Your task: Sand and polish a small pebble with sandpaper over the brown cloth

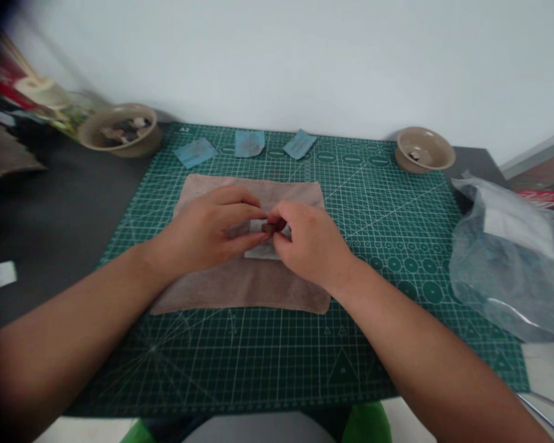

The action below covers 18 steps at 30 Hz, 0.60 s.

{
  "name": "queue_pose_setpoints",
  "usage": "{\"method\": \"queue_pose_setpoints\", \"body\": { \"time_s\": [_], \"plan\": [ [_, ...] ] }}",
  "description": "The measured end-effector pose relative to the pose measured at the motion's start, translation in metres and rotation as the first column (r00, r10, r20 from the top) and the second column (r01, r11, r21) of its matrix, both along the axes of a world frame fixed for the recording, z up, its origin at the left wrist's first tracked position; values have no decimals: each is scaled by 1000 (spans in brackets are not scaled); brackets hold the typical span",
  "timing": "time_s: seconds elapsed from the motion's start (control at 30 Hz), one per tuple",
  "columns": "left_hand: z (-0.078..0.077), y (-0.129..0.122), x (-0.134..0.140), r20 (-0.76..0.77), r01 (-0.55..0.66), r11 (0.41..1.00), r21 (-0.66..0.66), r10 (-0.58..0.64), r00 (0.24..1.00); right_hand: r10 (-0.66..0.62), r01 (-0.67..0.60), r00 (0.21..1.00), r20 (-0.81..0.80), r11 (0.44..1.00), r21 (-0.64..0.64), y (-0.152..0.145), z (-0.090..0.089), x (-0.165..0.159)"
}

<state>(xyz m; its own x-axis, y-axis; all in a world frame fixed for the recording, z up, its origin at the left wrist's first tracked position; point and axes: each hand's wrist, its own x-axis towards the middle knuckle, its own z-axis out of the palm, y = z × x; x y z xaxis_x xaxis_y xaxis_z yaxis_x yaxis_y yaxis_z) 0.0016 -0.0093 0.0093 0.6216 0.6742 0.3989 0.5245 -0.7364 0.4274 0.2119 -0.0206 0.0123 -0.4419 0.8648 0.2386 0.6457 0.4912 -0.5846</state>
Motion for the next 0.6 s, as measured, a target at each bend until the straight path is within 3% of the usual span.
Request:
{"method": "queue_pose_setpoints", "body": {
  "time_s": [0.23, 0.4, 0.6],
  "plan": [
    [5, -3, 0, 55, 53, 996, 70, -57, 997, -30, 30, 999, -31, 1000, -5, 2, -1, 3],
    [6, -3, 0, 55, 34, 998, 57, -37, 998, -22, 10, 995, 98, 992, 128, 9, -7, 8],
    [4, -3, -2, 67, 2, 999, 43, -5, 998, -14, -12, 966, 260, 995, 95, 7, -8, 6]
  ]
}}
